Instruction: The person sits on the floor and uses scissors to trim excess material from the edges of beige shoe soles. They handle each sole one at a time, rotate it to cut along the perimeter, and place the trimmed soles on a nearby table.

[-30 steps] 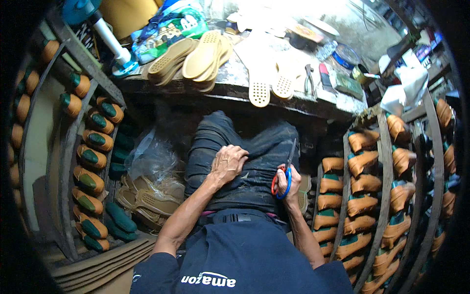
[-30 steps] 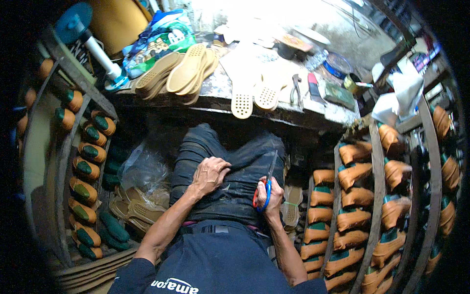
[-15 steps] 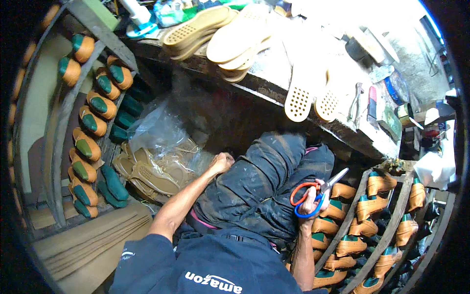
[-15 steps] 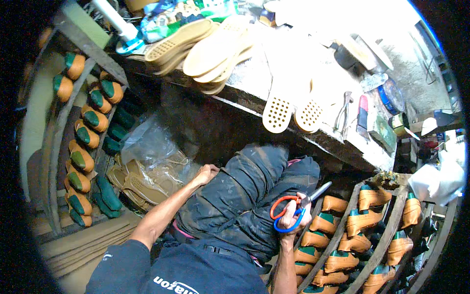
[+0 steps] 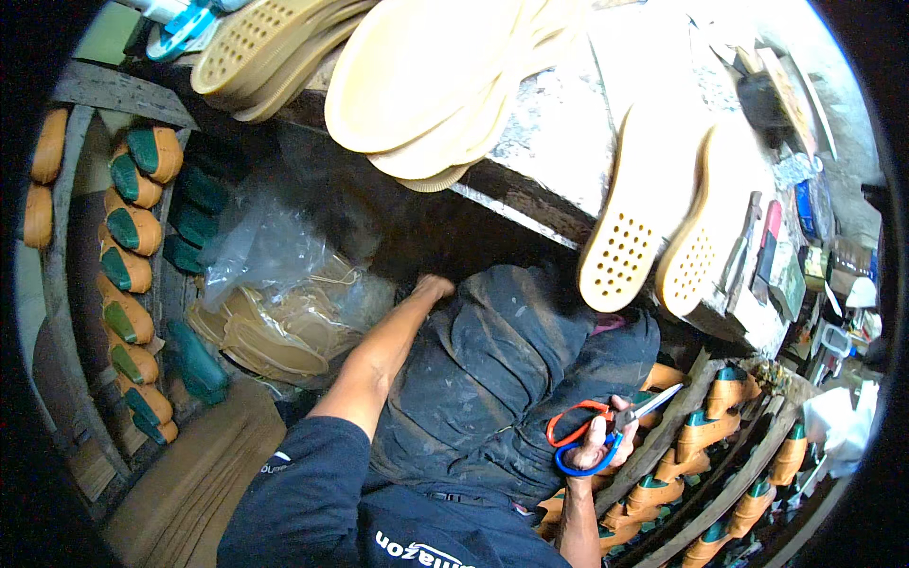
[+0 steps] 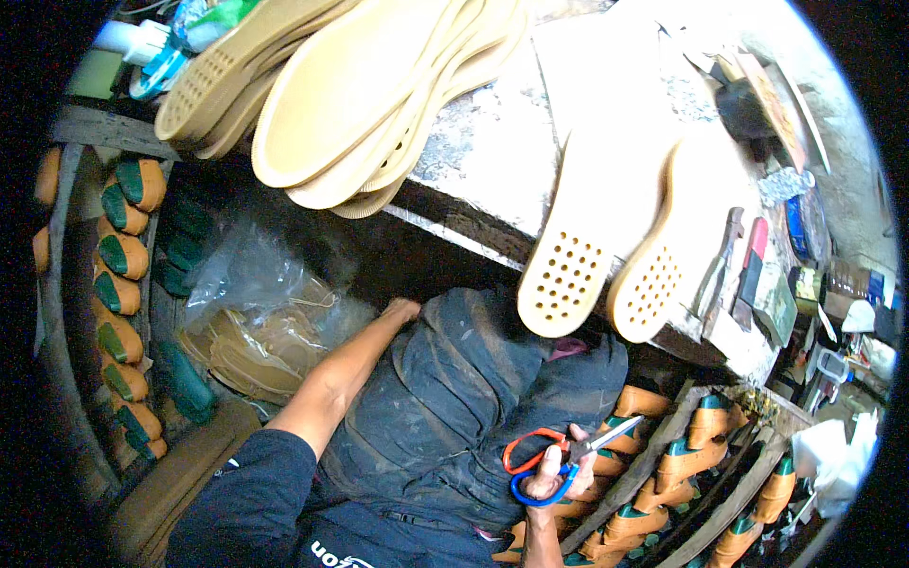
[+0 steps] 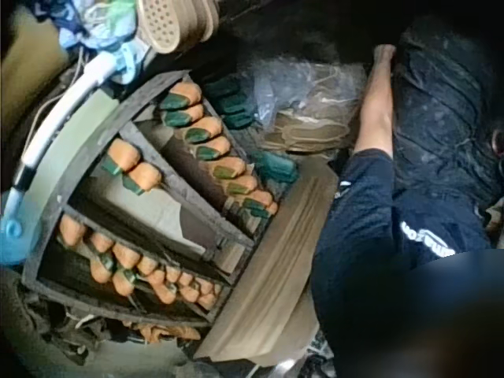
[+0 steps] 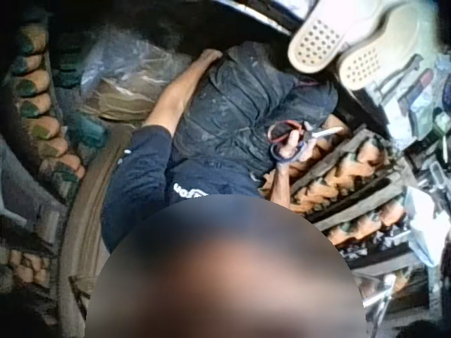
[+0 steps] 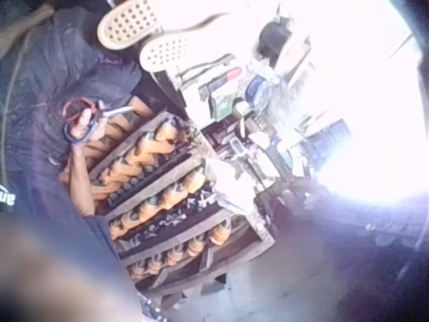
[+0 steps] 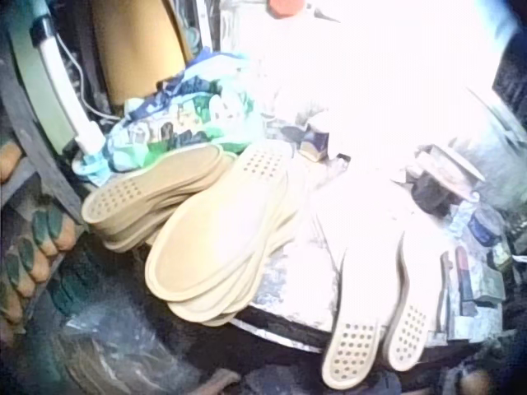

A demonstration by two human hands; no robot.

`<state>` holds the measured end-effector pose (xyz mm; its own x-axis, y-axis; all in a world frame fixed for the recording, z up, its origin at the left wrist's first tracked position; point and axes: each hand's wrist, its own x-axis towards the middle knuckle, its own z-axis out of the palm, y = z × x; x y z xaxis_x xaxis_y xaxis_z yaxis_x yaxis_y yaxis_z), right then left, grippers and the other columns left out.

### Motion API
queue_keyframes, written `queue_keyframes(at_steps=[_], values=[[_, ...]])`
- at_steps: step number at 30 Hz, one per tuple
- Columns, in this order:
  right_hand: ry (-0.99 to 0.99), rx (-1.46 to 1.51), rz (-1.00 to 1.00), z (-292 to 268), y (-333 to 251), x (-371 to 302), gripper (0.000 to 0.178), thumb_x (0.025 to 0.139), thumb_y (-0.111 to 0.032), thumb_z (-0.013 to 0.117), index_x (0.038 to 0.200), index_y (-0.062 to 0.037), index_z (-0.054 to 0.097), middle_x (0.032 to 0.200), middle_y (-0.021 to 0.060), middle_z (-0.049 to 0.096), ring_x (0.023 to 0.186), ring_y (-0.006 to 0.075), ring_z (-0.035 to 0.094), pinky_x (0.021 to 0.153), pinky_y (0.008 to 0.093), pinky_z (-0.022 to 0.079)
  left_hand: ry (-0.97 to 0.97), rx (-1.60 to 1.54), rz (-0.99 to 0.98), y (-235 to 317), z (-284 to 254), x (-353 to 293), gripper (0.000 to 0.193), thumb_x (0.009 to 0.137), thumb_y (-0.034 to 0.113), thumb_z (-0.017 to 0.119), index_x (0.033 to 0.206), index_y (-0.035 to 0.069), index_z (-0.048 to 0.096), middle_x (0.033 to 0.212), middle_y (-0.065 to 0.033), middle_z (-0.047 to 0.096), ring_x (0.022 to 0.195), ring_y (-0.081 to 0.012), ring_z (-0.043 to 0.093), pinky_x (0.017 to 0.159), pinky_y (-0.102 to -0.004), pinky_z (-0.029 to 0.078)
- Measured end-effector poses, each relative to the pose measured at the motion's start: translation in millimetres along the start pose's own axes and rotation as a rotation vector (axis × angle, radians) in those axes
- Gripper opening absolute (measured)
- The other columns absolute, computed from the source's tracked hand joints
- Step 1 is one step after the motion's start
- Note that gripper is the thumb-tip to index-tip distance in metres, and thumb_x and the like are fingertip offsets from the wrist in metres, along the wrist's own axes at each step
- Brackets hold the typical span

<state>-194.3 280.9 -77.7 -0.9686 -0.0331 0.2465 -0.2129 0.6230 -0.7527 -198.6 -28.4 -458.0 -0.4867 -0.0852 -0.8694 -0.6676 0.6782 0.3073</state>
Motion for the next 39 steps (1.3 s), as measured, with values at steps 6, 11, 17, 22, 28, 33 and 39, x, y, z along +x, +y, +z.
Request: queue_keyframes(at_steps=[6, 11, 17, 22, 28, 33, 39], values=[[-0.209, -0.023, -0.028, -18, 15, -8, 0.065, 0.102, -0.014, 0.069, 0.159, 0.0003, 0.04, 0.134, 0.035, 0.063, 0.105, 0.0411, 0.067, 0.092, 0.0522, 0.062, 0.083, -0.029, -0.008, 29, -16, 46, 0.043, 0.095, 0.026, 0.068, 0.128, 0.0, 0.076, 0.141, -0.0257, 0.071, 0.135, -0.0429, 0.066, 0.108, -0.0475, 0.054], [-0.209, 0.024, -0.145, -28, 26, -19, 0.075, 0.103, -0.013, 0.067, 0.169, -0.0114, 0.032, 0.143, 0.0378, 0.053, 0.115, 0.0462, 0.06, 0.094, 0.0546, 0.06, 0.147, -0.073, -0.03, 42, -3, 54, 0.046, 0.096, 0.028, 0.067, 0.132, 0.0, 0.074, 0.144, -0.0255, 0.07, 0.137, -0.043, 0.065, 0.111, -0.0472, 0.053], [-0.188, 0.025, -0.112, -22, 18, -19, 0.073, 0.102, -0.012, 0.067, 0.168, -0.0108, 0.037, 0.143, 0.0367, 0.053, 0.117, 0.0461, 0.059, 0.098, 0.0554, 0.056, 0.186, -0.086, -0.041, 49, 16, 42, 0.05, 0.098, 0.031, 0.067, 0.136, 0.0, 0.071, 0.147, -0.0253, 0.068, 0.139, -0.0431, 0.063, 0.114, -0.0468, 0.051], [-0.223, -0.122, -0.093, -25, 10, -17, 0.071, 0.102, -0.013, 0.067, 0.167, -0.0085, 0.039, 0.141, 0.037, 0.055, 0.12, 0.0489, 0.058, 0.099, 0.0599, 0.053, 0.193, -0.096, -0.05, 57, 11, 60, 0.053, 0.099, 0.033, 0.067, 0.14, -0.001, 0.069, 0.149, -0.0252, 0.067, 0.141, -0.0433, 0.061, 0.116, -0.0465, 0.049], [-0.228, -0.03, -0.17, -17, 17, -13, 0.072, 0.104, -0.013, 0.067, 0.168, -0.0071, 0.034, 0.138, 0.0375, 0.057, 0.116, 0.0476, 0.061, 0.095, 0.0577, 0.058, 0.178, -0.119, -0.055, 56, 10, 57, 0.057, 0.101, 0.036, 0.066, 0.145, -0.001, 0.067, 0.152, -0.025, 0.065, 0.143, -0.0434, 0.059, 0.12, -0.0461, 0.048], [-0.256, -0.006, -0.253, -6, 11, -5, 0.076, 0.105, -0.013, 0.067, 0.17, -0.0074, 0.029, 0.14, 0.0367, 0.057, 0.115, 0.0467, 0.063, 0.095, 0.0575, 0.058, 0.122, -0.173, -0.096, 18, 20, 30, 0.061, 0.102, 0.038, 0.066, 0.148, -0.002, 0.064, 0.154, -0.0248, 0.064, 0.145, -0.0435, 0.058, 0.122, -0.0457, 0.046], [-0.189, -0.001, -0.174, 12, 1, 14, 0.044, 0.1, -0.016, 0.072, 0.131, 0.0121, 0.059, 0.115, 0.0329, 0.072, 0.094, 0.0405, 0.073, 0.082, 0.0474, 0.06, 0.447, -0.609, -0.193, -87, -12, -87, 0.07, 0.103, 0.041, 0.067, 0.155, -0.006, 0.055, 0.16, -0.0271, 0.056, 0.151, -0.0425, 0.05, 0.126, -0.045, 0.04]])
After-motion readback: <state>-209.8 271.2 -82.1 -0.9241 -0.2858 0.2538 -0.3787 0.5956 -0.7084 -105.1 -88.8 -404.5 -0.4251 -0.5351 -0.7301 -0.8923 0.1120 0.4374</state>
